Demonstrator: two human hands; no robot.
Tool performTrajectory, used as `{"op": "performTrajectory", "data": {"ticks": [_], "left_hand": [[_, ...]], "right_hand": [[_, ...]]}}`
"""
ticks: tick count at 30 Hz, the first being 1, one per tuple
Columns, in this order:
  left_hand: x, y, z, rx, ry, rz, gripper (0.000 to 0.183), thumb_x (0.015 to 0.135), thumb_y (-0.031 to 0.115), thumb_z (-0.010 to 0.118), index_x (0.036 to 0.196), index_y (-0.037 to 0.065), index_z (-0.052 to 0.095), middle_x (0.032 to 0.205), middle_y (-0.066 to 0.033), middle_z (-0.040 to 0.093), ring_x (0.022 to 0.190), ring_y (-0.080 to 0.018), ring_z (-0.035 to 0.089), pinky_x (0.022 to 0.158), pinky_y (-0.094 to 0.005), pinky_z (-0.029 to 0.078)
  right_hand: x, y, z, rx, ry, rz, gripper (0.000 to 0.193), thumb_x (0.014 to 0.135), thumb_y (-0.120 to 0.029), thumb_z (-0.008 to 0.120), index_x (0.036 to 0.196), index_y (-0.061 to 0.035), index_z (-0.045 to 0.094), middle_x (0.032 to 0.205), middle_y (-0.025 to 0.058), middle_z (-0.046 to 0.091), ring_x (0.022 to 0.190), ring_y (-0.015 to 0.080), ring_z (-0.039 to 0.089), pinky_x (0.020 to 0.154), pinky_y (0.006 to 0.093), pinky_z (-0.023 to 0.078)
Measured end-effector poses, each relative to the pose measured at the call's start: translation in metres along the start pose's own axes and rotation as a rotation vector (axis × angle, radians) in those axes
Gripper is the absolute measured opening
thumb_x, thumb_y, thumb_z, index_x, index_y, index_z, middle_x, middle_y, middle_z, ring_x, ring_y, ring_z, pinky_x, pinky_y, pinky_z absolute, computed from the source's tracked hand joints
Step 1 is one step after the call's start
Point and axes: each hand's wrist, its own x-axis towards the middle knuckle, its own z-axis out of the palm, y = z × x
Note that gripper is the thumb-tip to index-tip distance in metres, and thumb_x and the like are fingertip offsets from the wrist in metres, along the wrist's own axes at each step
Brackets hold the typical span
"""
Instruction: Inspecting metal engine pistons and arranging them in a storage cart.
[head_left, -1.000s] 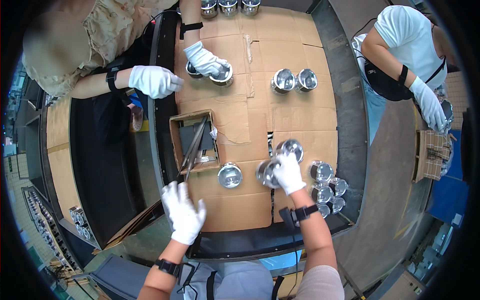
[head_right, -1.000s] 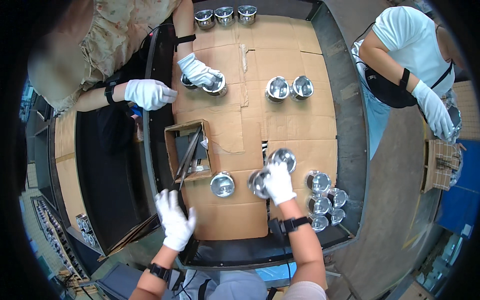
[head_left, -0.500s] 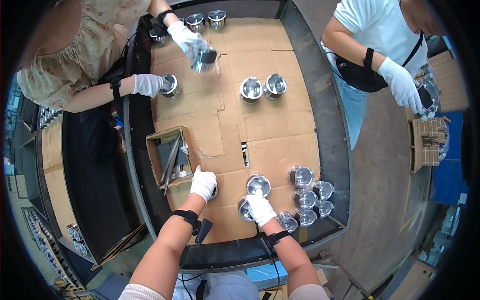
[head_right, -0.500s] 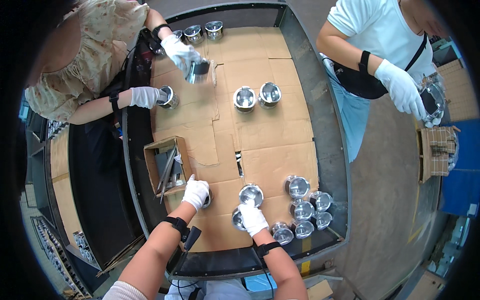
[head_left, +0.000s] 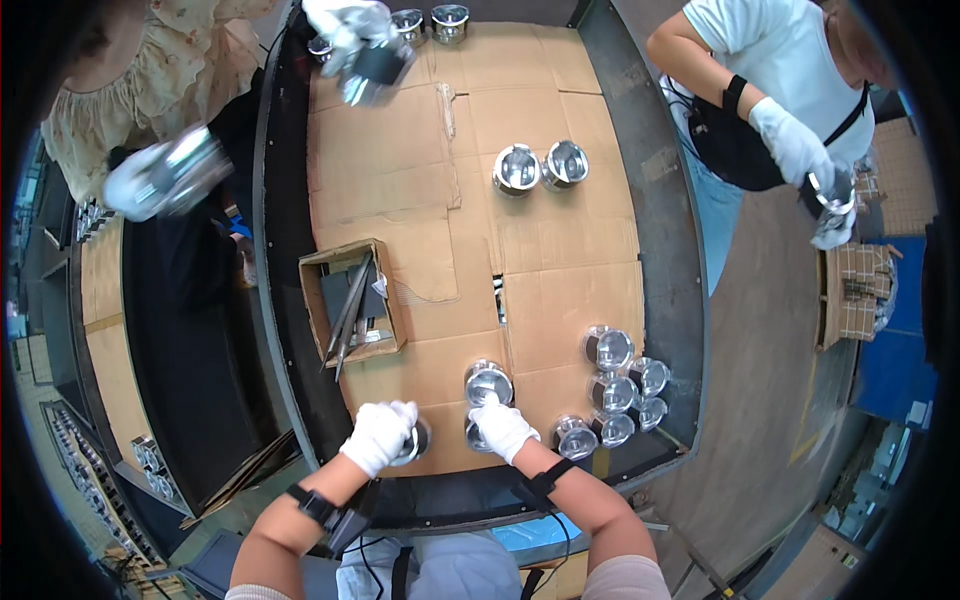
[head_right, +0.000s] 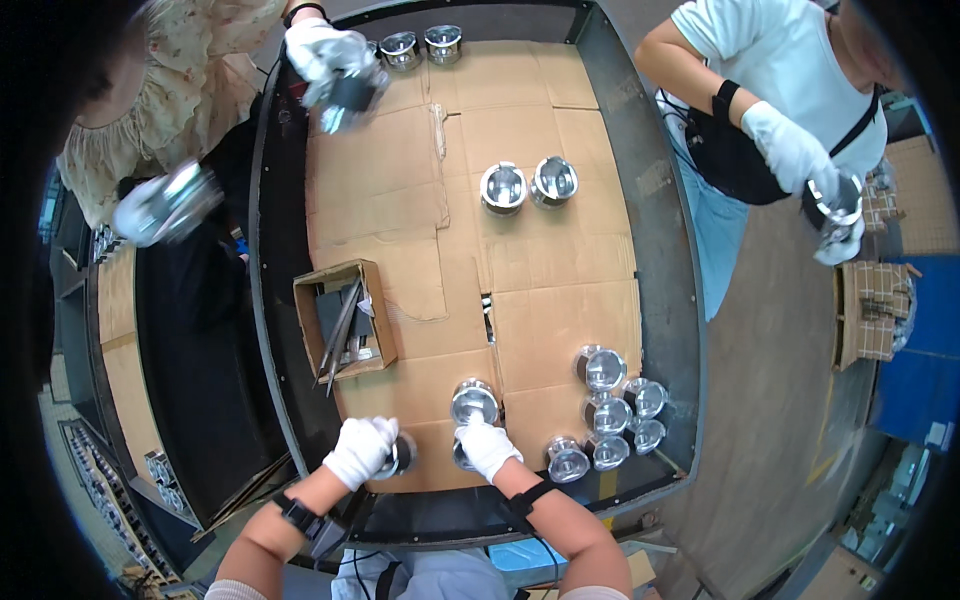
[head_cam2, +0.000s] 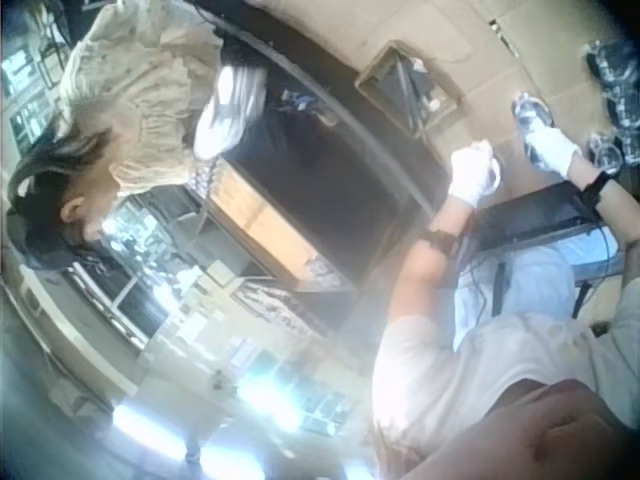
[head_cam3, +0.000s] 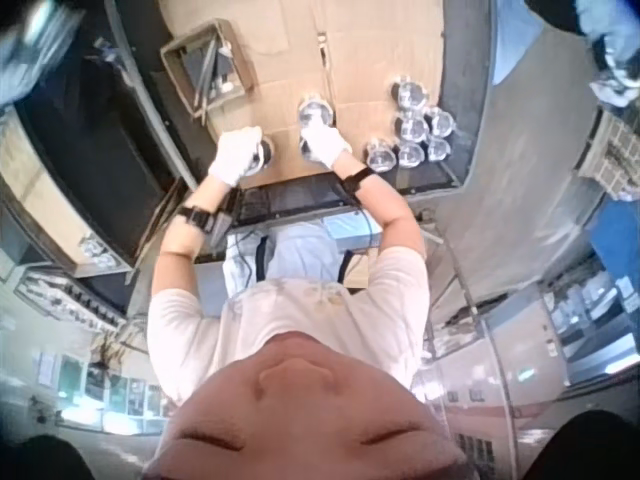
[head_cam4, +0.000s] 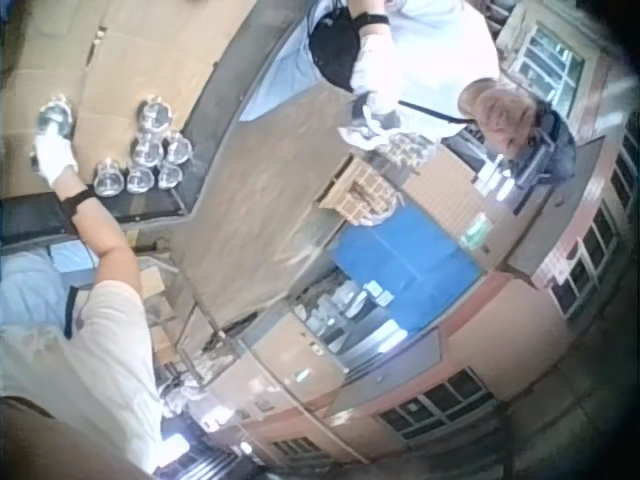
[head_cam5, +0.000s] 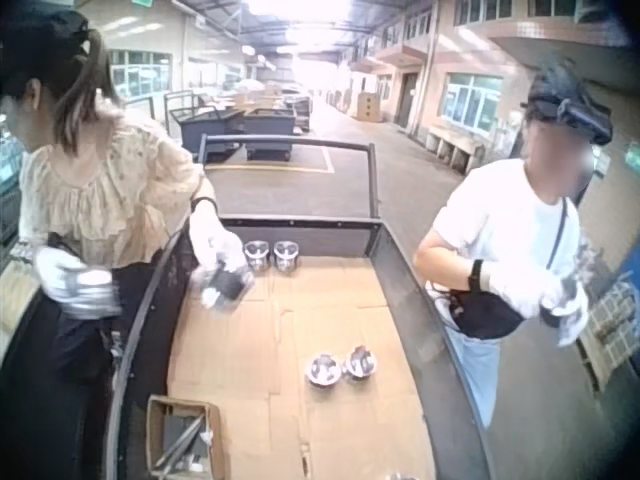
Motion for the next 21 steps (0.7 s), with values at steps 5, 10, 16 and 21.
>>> {"op": "performTrajectory", "data": {"ticks": [5, 10, 16, 21], "left_hand": [[-0.047, -0.007, 0.005, -0.137, 0.057, -0.064, 0.01, 0.072, 0.017, 0.061, 0.078, 0.01, 0.058, 0.062, -0.0112, 0.059, 0.055, -0.0285, 0.062, 0.048, -0.0401, 0.046], [-0.054, -0.002, 0.011, -0.243, 0.022, -0.049, 0.011, 0.072, 0.017, 0.061, 0.079, 0.01, 0.057, 0.062, -0.0108, 0.06, 0.058, -0.0289, 0.063, 0.049, -0.0401, 0.046], [-0.064, -0.006, 0.018, -0.262, 0.023, -0.089, 0.009, 0.071, 0.015, 0.061, 0.077, 0.011, 0.055, 0.06, -0.0079, 0.057, 0.058, -0.0261, 0.062, 0.048, -0.0374, 0.045], [-0.068, -0.014, 0.024, -0.309, 0.08, -0.085, 0.008, 0.072, 0.016, 0.06, 0.075, 0.011, 0.054, 0.059, -0.0071, 0.056, 0.056, -0.0244, 0.061, 0.047, -0.0365, 0.046]], "right_hand": [[0.02, -0.108, -0.162, -0.203, -0.034, -0.236, 0.045, 0.083, -0.045, 0.051, 0.082, -0.0033, 0.068, 0.088, 0.0237, 0.064, 0.084, 0.0375, 0.063, 0.079, 0.0427, 0.051], [0.16, -0.108, -0.239, -0.205, 1.142, -0.195, 0.032, 0.086, -0.032, 0.052, 0.097, -0.003, 0.06, 0.09, 0.0194, 0.063, 0.088, 0.0364, 0.06, 0.08, 0.0474, 0.047], [0.246, -0.12, -0.25, -0.363, 1.151, 0.034, 0.039, 0.083, -0.03, 0.052, 0.11, -0.0024, 0.057, 0.106, 0.02, 0.062, 0.11, 0.0357, 0.052, 0.097, 0.0454, 0.038], [0.275, -0.086, -0.255, -0.16, 1.015, 0.309, 0.044, 0.089, -0.047, 0.045, 0.114, -0.0166, 0.064, 0.109, 0.0167, 0.064, 0.104, 0.0367, 0.059, 0.09, 0.044, 0.046]]}}
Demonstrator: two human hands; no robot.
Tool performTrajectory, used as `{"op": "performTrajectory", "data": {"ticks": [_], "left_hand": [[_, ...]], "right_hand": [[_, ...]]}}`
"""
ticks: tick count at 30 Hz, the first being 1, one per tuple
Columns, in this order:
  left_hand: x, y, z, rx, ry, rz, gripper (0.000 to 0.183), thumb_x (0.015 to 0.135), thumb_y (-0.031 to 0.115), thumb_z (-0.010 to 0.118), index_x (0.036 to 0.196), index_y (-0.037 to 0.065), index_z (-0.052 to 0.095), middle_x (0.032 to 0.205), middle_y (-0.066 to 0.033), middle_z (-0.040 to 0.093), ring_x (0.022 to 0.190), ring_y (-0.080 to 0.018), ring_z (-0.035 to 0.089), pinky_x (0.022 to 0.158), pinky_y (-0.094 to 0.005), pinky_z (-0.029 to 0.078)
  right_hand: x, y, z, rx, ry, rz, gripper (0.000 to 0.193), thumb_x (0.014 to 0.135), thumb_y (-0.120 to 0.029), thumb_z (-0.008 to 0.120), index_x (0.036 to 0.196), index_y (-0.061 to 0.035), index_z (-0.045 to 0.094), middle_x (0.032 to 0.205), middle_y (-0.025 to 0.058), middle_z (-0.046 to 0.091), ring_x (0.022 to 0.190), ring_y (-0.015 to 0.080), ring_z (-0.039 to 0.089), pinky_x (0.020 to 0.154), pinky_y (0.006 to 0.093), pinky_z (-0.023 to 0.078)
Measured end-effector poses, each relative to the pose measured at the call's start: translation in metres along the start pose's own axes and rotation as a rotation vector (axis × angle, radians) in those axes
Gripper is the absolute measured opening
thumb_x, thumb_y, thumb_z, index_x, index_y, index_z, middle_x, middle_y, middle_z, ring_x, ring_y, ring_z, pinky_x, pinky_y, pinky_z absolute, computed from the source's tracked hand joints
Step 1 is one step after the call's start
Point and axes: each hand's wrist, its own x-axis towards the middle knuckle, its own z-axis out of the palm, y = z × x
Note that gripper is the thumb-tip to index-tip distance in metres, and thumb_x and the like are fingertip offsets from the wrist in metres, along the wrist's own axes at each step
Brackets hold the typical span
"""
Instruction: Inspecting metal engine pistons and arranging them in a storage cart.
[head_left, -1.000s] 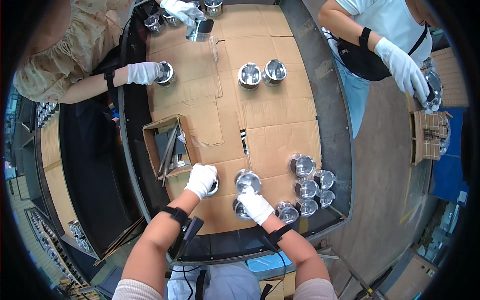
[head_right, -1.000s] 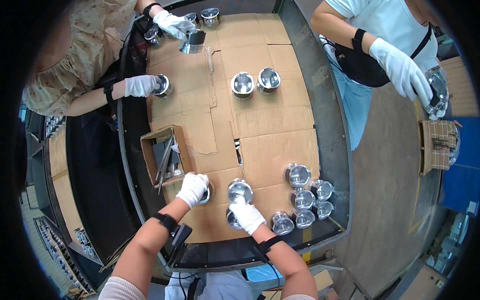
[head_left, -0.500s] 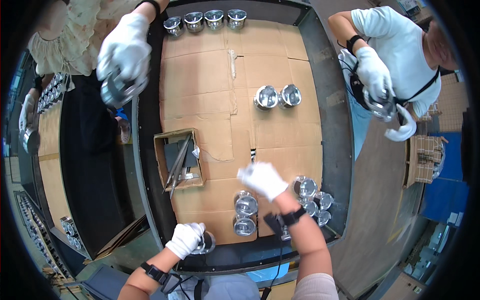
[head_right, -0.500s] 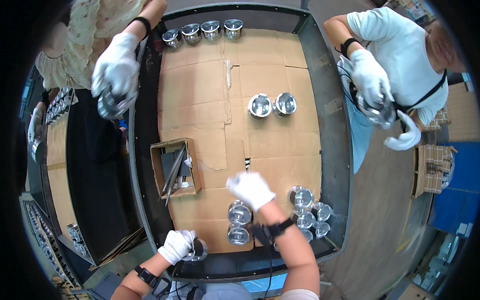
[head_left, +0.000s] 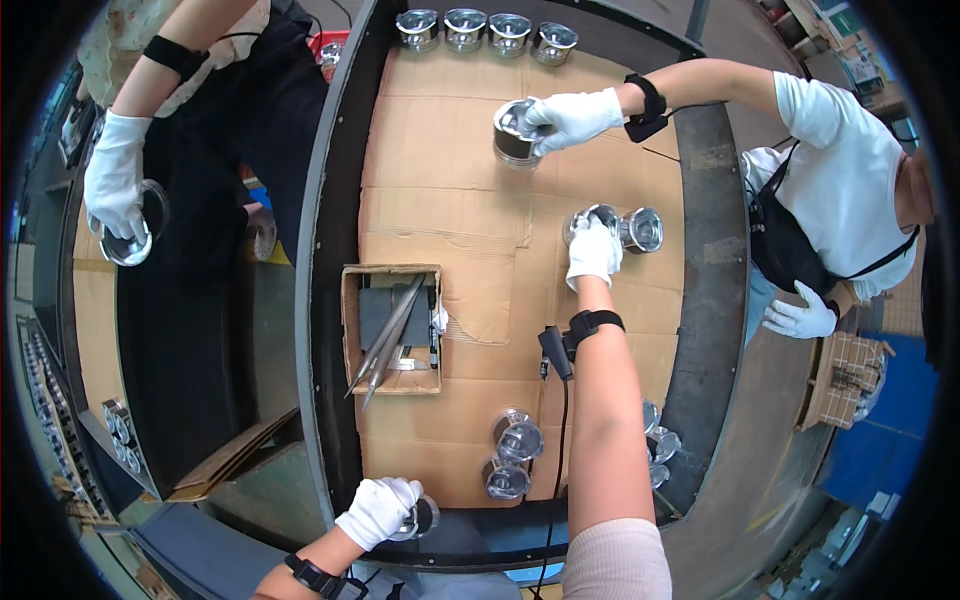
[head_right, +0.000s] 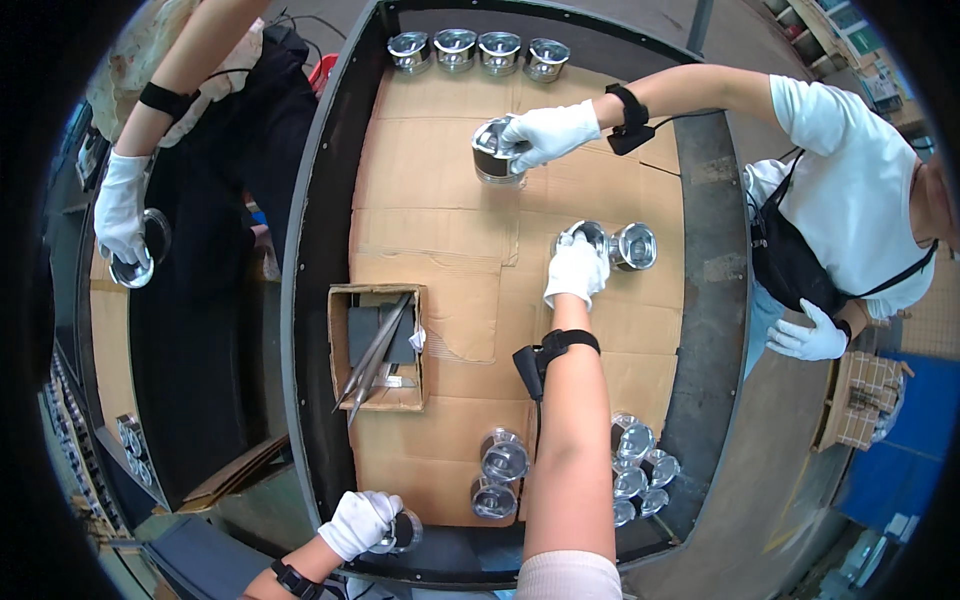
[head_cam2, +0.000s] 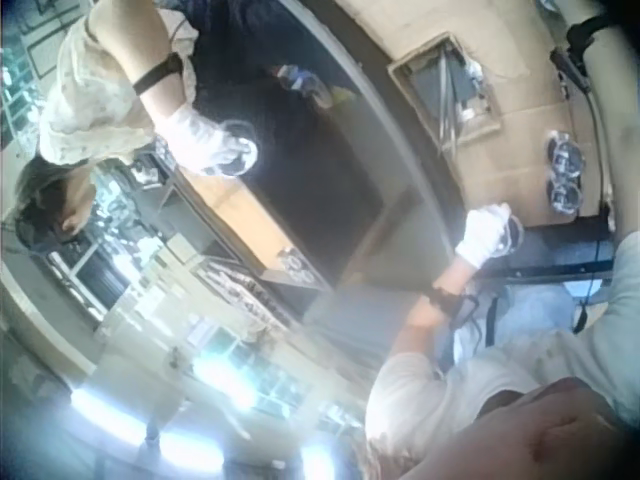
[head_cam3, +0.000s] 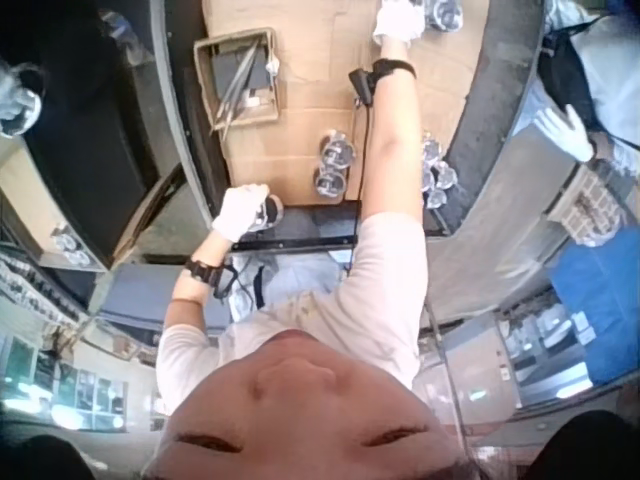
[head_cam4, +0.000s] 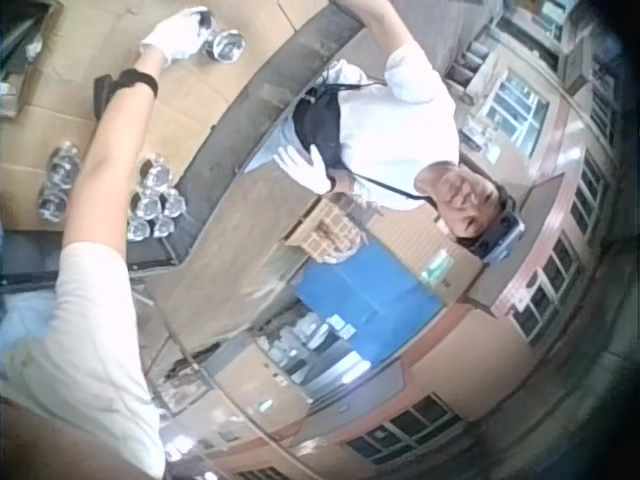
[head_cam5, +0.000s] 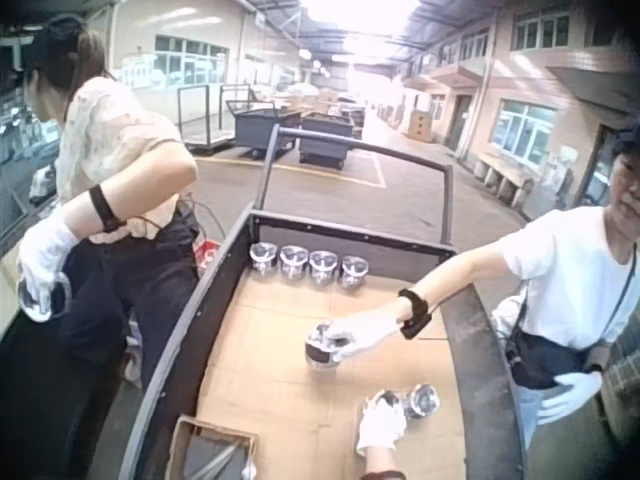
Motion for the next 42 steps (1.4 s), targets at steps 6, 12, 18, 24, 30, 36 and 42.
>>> {"op": "performTrajectory", "data": {"ticks": [6, 12, 18, 24, 30, 36, 42], "left_hand": [[0.003, 0.001, 0.007, 0.074, 0.018, -0.027, 0.006, 0.076, 0.017, 0.057, 0.079, 0.012, 0.054, 0.061, -0.0059, 0.057, 0.058, -0.0238, 0.062, 0.047, -0.037, 0.047], [0.006, 0.001, 0.019, 0.129, 0.019, -0.023, 0.005, 0.077, 0.016, 0.054, 0.079, 0.012, 0.054, 0.066, -0.0058, 0.058, 0.066, -0.022, 0.062, 0.049, -0.0356, 0.048], [-0.014, 0.003, 0.039, 0.158, -0.048, -0.002, 0.007, 0.075, 0.017, 0.057, 0.079, 0.013, 0.06, 0.072, -0.0046, 0.063, 0.072, -0.0208, 0.065, 0.054, -0.035, 0.052], [-0.011, 0.015, 0.046, 0.152, -0.004, -0.017, 0.009, 0.077, 0.017, 0.056, 0.082, 0.013, 0.061, 0.086, -0.0078, 0.061, 0.071, -0.0229, 0.064, 0.056, -0.0365, 0.051], [0.007, -0.003, 0.063, 0.069, -0.063, -0.067, 0.036, 0.087, 0.02, 0.048, 0.119, 0.004, 0.054, 0.092, -0.0182, 0.065, 0.075, -0.0295, 0.066, 0.068, -0.0446, 0.053], [0.05, -0.006, 0.088, -0.019, -0.144, -0.122, 0.041, 0.087, 0.019, 0.047, 0.123, 0.002, 0.05, 0.094, -0.0195, 0.066, 0.073, -0.0344, 0.065, 0.067, -0.0452, 0.052], [0.068, -0.026, 0.149, -0.15, -0.122, -0.235, 0.036, 0.086, 0.024, 0.046, 0.115, 0.002, 0.052, 0.078, -0.0197, 0.066, 0.073, -0.0374, 0.064, 0.067, -0.0461, 0.051]], "right_hand": [[-0.056, 0.019, -0.062, 0.217, -0.19, -0.291, 0.037, 0.092, -0.033, 0.049, 0.109, -0.0056, 0.066, 0.104, 0.0185, 0.065, 0.096, 0.0331, 0.061, 0.085, 0.0394, 0.047], [-0.181, 0.03, -0.165, 0.323, -0.293, -0.903, 0.021, 0.08, -0.013, 0.065, 0.097, -0.0025, 0.067, 0.091, 0.0142, 0.066, 0.081, 0.0285, 0.062, 0.078, 0.0351, 0.049], [-0.292, 0.021, -0.164, 0.406, -0.461, -1.153, 0.018, 0.076, -0.012, 0.062, 0.093, -0.0091, 0.066, 0.085, 0.0099, 0.065, 0.086, 0.0269, 0.061, 0.081, 0.0372, 0.05], [-0.35, 0.053, -0.059, 0.393, -0.581, -0.9, 0.026, 0.076, -0.016, 0.061, 0.1, -0.0077, 0.065, 0.096, 0.013, 0.065, 0.092, 0.029, 0.061, 0.089, 0.0418, 0.046], [-0.352, 0.06, -0.094, 0.254, -0.361, -1.18, 0.017, 0.076, -0.021, 0.064, 0.085, -0.0076, 0.066, 0.089, 0.0099, 0.065, 0.084, 0.0259, 0.062, 0.08, 0.0388, 0.049], [-0.347, 0.109, -0.147, -0.061, -0.403, -0.741, 0.01, 0.072, -0.019, 0.064, 0.082, -0.0151, 0.067, 0.096, 0.018, 0.061, 0.066, 0.031, 0.063, 0.058, 0.0424, 0.051], [-0.354, 0.145, -0.1, -0.087, -0.707, -0.673, 0.022, 0.079, -0.02, 0.057, 0.1, -0.0164, 0.063, 0.117, 0.0226, 0.052, 0.077, 0.0374, 0.064, 0.07, 0.0458, 0.053]]}}
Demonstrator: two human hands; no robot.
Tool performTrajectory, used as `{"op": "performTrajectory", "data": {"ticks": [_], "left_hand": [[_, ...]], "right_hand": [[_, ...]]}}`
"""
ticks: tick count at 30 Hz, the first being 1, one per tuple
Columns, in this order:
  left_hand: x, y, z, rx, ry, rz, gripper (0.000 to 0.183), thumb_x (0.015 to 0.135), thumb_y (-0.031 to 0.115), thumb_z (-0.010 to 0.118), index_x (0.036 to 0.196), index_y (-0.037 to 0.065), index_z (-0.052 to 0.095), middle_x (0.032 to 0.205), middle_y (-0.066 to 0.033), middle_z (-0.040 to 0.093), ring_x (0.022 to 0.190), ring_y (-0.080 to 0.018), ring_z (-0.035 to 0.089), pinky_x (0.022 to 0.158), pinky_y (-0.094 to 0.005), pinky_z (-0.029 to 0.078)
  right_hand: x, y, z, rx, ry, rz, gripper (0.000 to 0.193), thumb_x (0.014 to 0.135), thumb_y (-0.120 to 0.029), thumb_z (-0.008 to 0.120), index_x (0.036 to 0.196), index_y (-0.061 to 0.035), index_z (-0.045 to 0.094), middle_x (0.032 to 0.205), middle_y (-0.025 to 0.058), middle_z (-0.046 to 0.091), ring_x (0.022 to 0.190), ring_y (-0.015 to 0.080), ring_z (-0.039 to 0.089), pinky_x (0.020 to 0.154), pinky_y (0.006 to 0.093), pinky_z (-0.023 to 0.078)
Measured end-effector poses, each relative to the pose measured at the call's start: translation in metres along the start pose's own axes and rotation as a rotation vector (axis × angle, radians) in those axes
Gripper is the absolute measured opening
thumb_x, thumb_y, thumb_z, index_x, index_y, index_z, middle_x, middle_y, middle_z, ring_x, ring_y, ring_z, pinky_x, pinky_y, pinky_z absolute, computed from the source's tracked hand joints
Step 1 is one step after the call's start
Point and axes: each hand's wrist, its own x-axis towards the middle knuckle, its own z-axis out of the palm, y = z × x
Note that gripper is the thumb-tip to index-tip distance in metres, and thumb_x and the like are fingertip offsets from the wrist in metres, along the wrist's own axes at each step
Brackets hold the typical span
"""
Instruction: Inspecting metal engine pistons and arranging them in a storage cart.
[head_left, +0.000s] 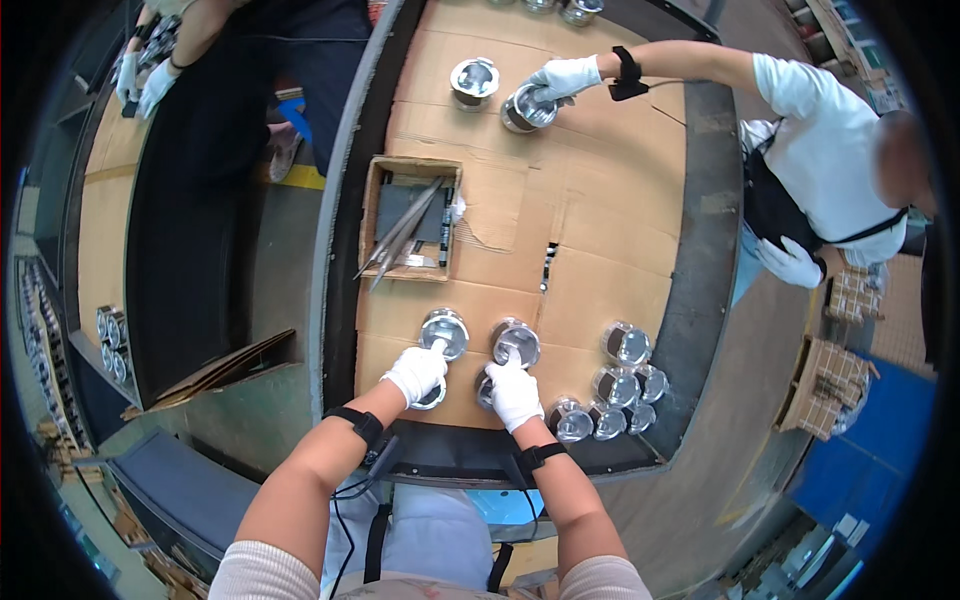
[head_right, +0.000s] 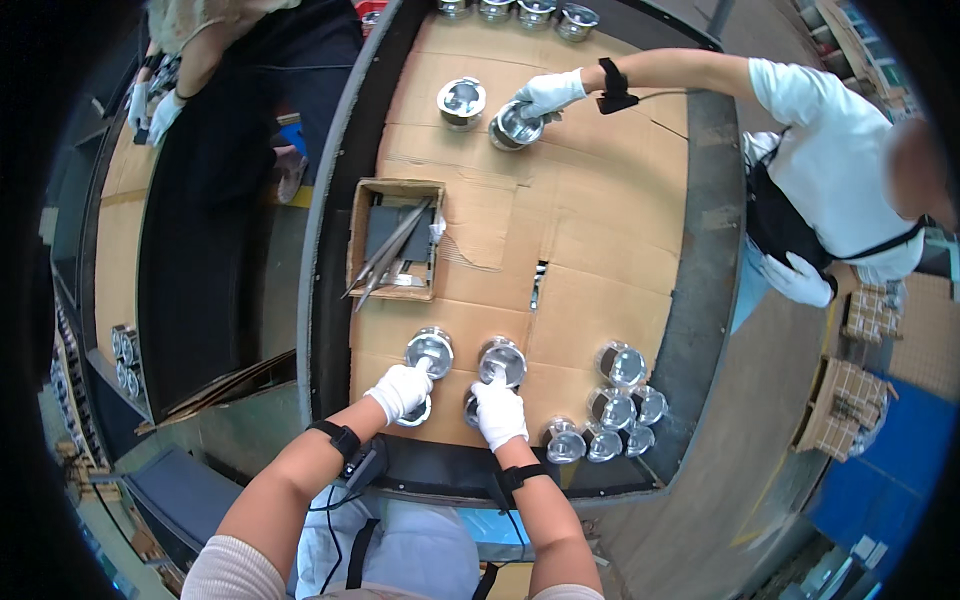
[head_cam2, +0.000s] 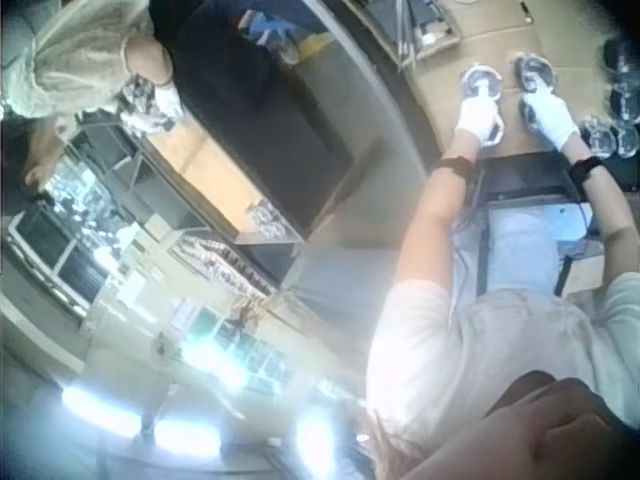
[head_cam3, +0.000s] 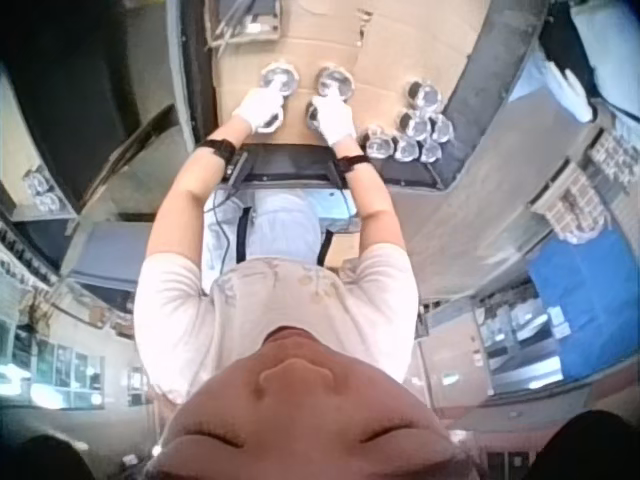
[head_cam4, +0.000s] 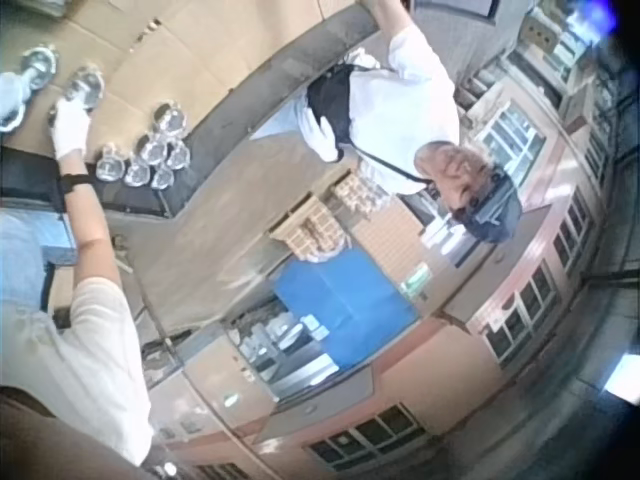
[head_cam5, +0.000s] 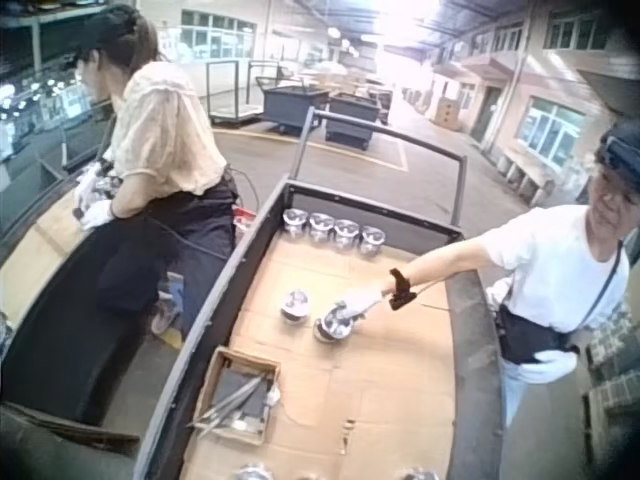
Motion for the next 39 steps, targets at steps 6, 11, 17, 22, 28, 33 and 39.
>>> {"op": "performTrajectory", "data": {"ticks": [6, 11, 17, 22, 28, 33, 39], "left_hand": [[-0.041, 0.032, -0.053, 0.011, 0.159, 0.269, 0.009, 0.077, 0.017, 0.056, 0.078, 0.012, 0.064, 0.074, -0.0144, 0.063, 0.063, -0.0305, 0.064, 0.057, -0.0423, 0.053], [-0.147, 0.056, -0.144, -0.159, 0.31, 0.263, 0.022, 0.075, 0.013, 0.058, 0.096, 0.013, 0.063, 0.105, -0.0198, 0.051, 0.062, -0.0335, 0.061, 0.058, -0.0431, 0.054], [-0.266, 0.026, -0.189, -0.413, 0.627, 0.184, 0.034, 0.073, 0.011, 0.058, 0.106, 0.015, 0.064, 0.109, -0.0165, 0.052, 0.068, -0.0332, 0.064, 0.062, -0.0414, 0.055], [-0.383, -0.052, -0.192, -0.514, 0.849, 0.112, 0.037, 0.073, 0.012, 0.059, 0.109, 0.017, 0.064, 0.105, -0.0141, 0.052, 0.071, -0.0327, 0.063, 0.063, -0.0411, 0.055], [-0.53, -0.168, -0.166, -0.526, 0.937, -0.118, 0.032, 0.076, 0.016, 0.054, 0.105, 0.017, 0.065, 0.105, -0.0167, 0.054, 0.074, -0.0332, 0.063, 0.067, -0.0428, 0.054], [-0.643, -0.255, -0.141, -0.541, 1.042, -0.339, 0.03, 0.074, 0.013, 0.056, 0.101, 0.016, 0.068, 0.107, -0.0174, 0.055, 0.073, -0.0329, 0.063, 0.067, -0.0414, 0.053], [-0.711, -0.338, -0.137, -0.527, 1.076, -0.667, 0.028, 0.075, 0.013, 0.056, 0.1, 0.016, 0.069, 0.11, -0.0182, 0.053, 0.075, -0.0357, 0.063, 0.068, -0.0432, 0.054]], "right_hand": [[-0.003, 0.011, 0.005, 0.078, -0.013, 0.022, 0.021, 0.086, -0.021, 0.048, 0.101, -0.0125, 0.06, 0.114, 0.0229, 0.051, 0.084, 0.0409, 0.062, 0.076, 0.0457, 0.052], [-0.026, -0.027, -0.046, 0.091, 0.124, -0.029, 0.025, 0.078, -0.01, 0.053, 0.097, -0.0118, 0.069, 0.1, 0.0264, 0.056, 0.082, 0.0416, 0.061, 0.073, 0.0464, 0.051], [-0.084, -0.084, -0.129, -0.109, 0.359, -0.138, 0.034, 0.061, -0.001, 0.066, 0.094, -0.0093, 0.072, 0.104, 0.024, 0.057, 0.095, 0.0383, 0.058, 0.083, 0.0423, 0.049], [-0.114, -0.215, -0.183, -0.104, 0.29, -0.294, 0.023, 0.067, -0.006, 0.064, 0.089, -0.0054, 0.071, 0.098, 0.0184, 0.062, 0.096, 0.034, 0.057, 0.087, 0.04, 0.044], [-0.124, -0.405, -0.153, -0.086, 0.28, -0.559, 0.036, 0.055, 0.003, 0.068, 0.089, -0.0066, 0.073, 0.099, 0.0169, 0.064, 0.098, 0.0333, 0.059, 0.09, 0.0383, 0.045], [-0.089, -0.542, -0.1, -0.234, 0.112, -0.808, 0.034, 0.059, -0.002, 0.069, 0.092, -0.0113, 0.073, 0.104, 0.021, 0.059, 0.098, 0.0362, 0.058, 0.087, 0.0411, 0.047], [-0.064, -0.685, -0.075, -0.31, -0.041, -0.979, 0.039, 0.06, 0.0, 0.065, 0.094, -0.0159, 0.072, 0.104, 0.0179, 0.059, 0.098, 0.0364, 0.058, 0.083, 0.0413, 0.05]]}}
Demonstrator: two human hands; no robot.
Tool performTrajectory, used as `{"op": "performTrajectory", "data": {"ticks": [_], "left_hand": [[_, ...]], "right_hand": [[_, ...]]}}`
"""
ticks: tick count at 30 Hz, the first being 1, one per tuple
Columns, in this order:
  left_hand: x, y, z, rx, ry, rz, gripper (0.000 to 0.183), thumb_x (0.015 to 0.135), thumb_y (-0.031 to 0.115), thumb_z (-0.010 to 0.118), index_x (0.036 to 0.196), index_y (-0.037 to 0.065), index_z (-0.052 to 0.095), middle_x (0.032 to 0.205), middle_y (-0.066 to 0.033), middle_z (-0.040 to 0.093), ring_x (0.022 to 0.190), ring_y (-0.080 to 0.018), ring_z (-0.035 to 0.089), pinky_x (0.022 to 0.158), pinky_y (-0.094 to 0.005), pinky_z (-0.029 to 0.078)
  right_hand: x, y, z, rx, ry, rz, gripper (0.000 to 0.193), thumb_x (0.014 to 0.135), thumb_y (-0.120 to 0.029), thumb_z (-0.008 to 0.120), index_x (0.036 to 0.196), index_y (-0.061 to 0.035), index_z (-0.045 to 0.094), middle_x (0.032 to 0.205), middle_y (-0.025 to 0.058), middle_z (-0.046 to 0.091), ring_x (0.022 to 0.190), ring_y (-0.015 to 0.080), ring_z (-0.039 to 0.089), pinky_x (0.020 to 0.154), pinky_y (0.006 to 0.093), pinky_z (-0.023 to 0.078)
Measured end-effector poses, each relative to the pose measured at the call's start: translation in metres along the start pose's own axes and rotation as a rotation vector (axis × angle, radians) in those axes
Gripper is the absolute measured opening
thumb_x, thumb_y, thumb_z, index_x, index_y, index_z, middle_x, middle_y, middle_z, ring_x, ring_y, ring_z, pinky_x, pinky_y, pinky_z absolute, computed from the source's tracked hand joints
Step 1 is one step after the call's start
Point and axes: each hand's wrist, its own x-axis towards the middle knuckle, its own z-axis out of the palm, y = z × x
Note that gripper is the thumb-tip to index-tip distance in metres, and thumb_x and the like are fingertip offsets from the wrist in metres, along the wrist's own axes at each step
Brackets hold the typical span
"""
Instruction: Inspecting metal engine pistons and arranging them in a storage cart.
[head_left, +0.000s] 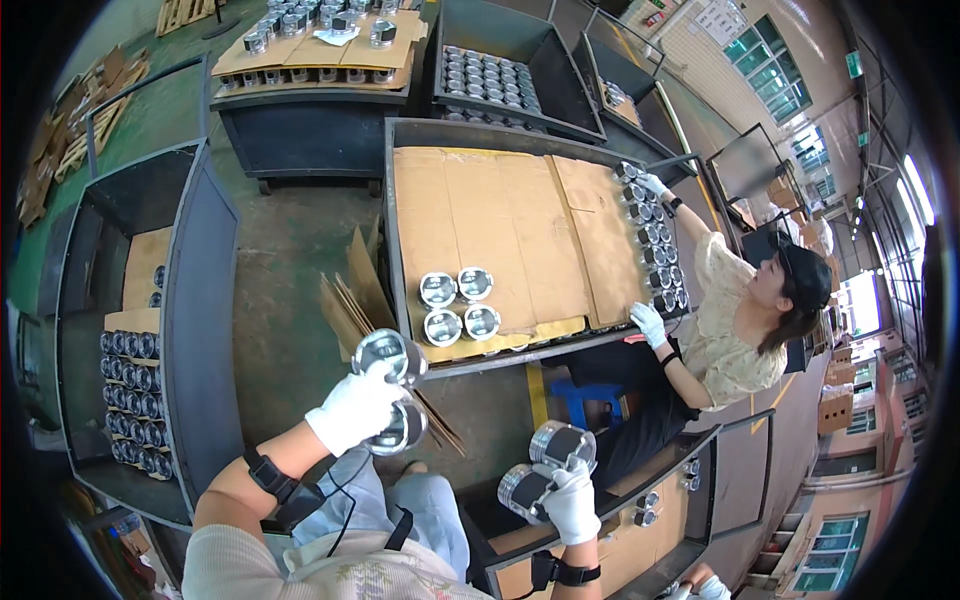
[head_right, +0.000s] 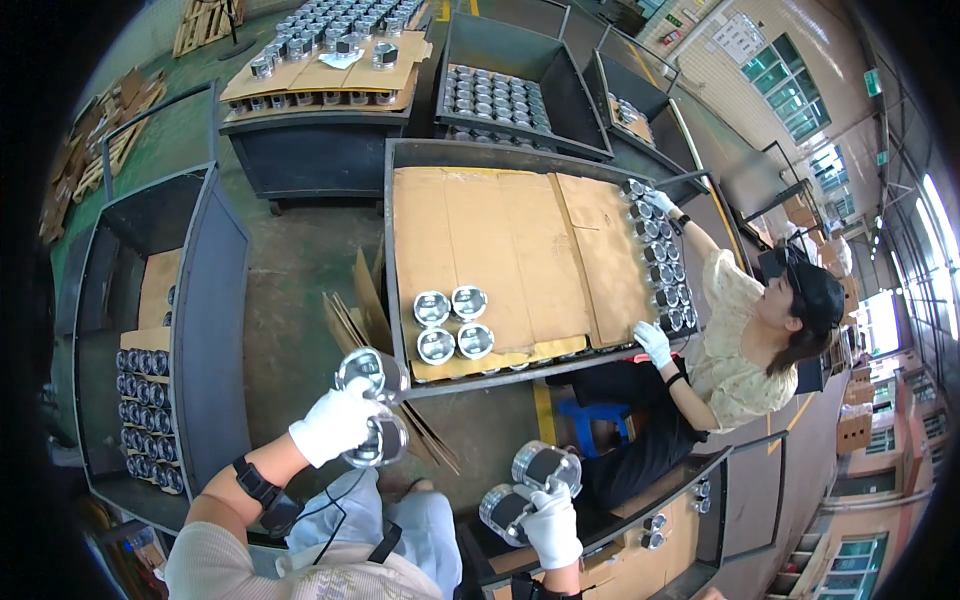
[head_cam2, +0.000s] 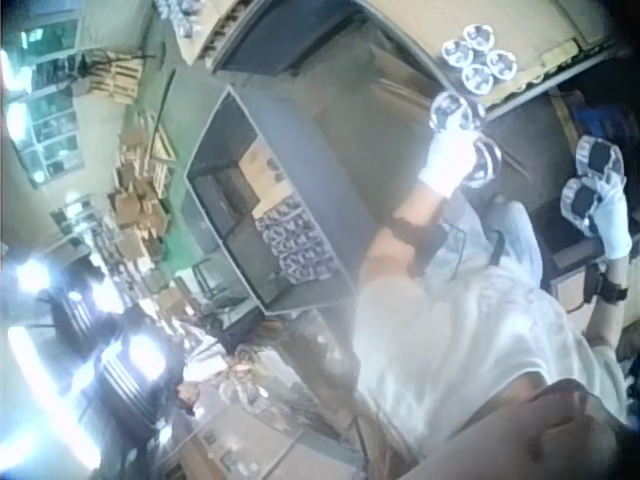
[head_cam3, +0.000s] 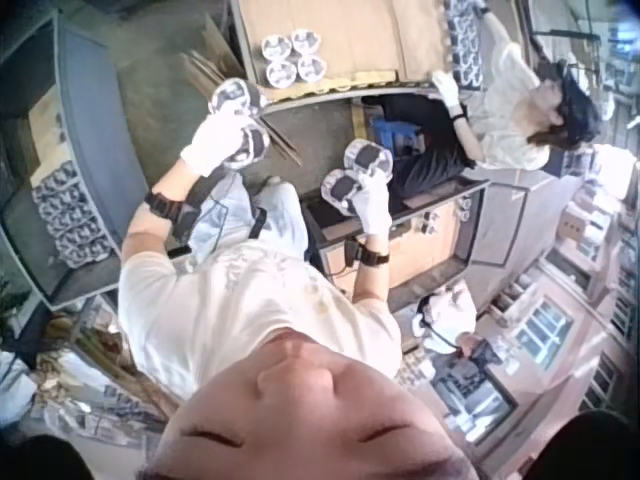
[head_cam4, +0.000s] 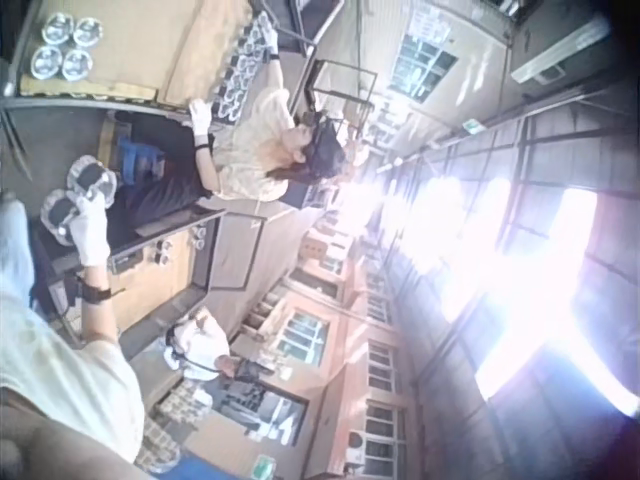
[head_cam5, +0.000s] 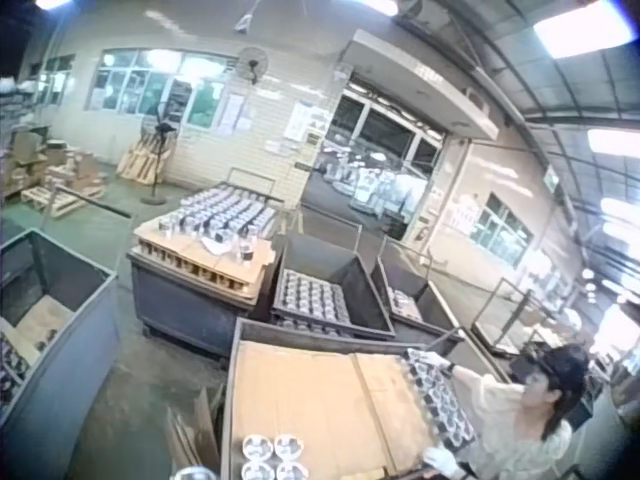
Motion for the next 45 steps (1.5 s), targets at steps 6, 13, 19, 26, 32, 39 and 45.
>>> {"op": "performTrajectory", "data": {"ticks": [6, 13, 19, 26, 32, 39, 45], "left_hand": [[0.069, -0.045, -0.026, 0.047, 0.181, -0.095, 0.023, 0.075, 0.014, 0.057, 0.093, 0.018, 0.07, 0.105, -0.0157, 0.055, 0.077, -0.0345, 0.064, 0.072, -0.0436, 0.053], [0.218, -0.082, -0.037, 0.161, 0.275, -0.106, 0.021, 0.077, 0.011, 0.052, 0.09, 0.006, 0.068, 0.097, -0.0228, 0.058, 0.077, -0.0372, 0.064, 0.069, -0.044, 0.053], [0.334, -0.126, -0.012, 0.313, 0.146, -0.198, 0.021, 0.081, 0.01, 0.052, 0.094, 0.001, 0.065, 0.093, -0.0224, 0.063, 0.079, -0.0356, 0.065, 0.07, -0.0432, 0.053], [0.39, -0.179, 0.05, 0.305, 0.121, -0.386, 0.028, 0.086, 0.014, 0.047, 0.098, -0.007, 0.062, 0.083, -0.0227, 0.066, 0.076, -0.0339, 0.067, 0.067, -0.0409, 0.054], [0.387, -0.205, 0.088, 0.183, 0.053, -0.512, 0.034, 0.09, 0.021, 0.042, 0.105, -0.005, 0.056, 0.088, -0.0237, 0.066, 0.082, -0.0366, 0.066, 0.073, -0.0447, 0.053], [0.367, -0.213, 0.093, 0.157, 0.009, -0.455, 0.023, 0.084, 0.011, 0.049, 0.103, 0.007, 0.061, 0.121, -0.0278, 0.053, 0.081, -0.0358, 0.066, 0.072, -0.0427, 0.054], [0.36, -0.213, 0.096, -0.006, 0.002, -0.542, 0.045, 0.092, 0.03, 0.044, 0.13, 0.006, 0.045, 0.095, -0.0251, 0.064, 0.092, -0.0391, 0.062, 0.082, -0.0455, 0.047]], "right_hand": [[0.106, -0.034, -0.016, 0.021, -0.049, -0.122, 0.042, 0.058, 0.006, 0.061, 0.094, -0.0118, 0.073, 0.1, 0.0199, 0.06, 0.095, 0.0354, 0.058, 0.083, 0.0387, 0.049], [0.225, -0.007, -0.027, 0.128, -0.188, -0.294, 0.04, 0.061, 0.004, 0.061, 0.096, -0.0106, 0.071, 0.106, 0.0171, 0.062, 0.099, 0.0352, 0.059, 0.087, 0.0393, 0.049], [0.302, 0.027, -0.033, 0.05, -0.342, -0.332, 0.036, 0.065, -0.005, 0.062, 0.1, -0.0113, 0.07, 0.113, 0.021, 0.057, 0.089, 0.0364, 0.062, 0.078, 0.0398, 0.053], [0.367, 0.055, -0.018, 0.034, -0.309, -0.306, 0.036, 0.065, -0.003, 0.06, 0.099, -0.0106, 0.07, 0.114, 0.0224, 0.054, 0.092, 0.0373, 0.061, 0.079, 0.0398, 0.052], [0.405, 0.05, -0.011, 0.069, -0.221, -0.345, 0.037, 0.061, 0.004, 0.06, 0.094, -0.01, 0.072, 0.107, 0.0199, 0.057, 0.096, 0.0365, 0.059, 0.081, 0.0409, 0.05], [0.485, 0.015, 0.046, -0.024, -0.203, -0.556, 0.023, 0.072, -0.007, 0.059, 0.093, -0.012, 0.069, 0.11, 0.0242, 0.055, 0.081, 0.0376, 0.063, 0.071, 0.0429, 0.054], [0.55, -0.024, 0.132, -0.132, -0.387, -0.598, 0.023, 0.079, -0.01, 0.055, 0.099, -0.0061, 0.064, 0.107, 0.0276, 0.058, 0.086, 0.0386, 0.063, 0.073, 0.0441, 0.053]]}}
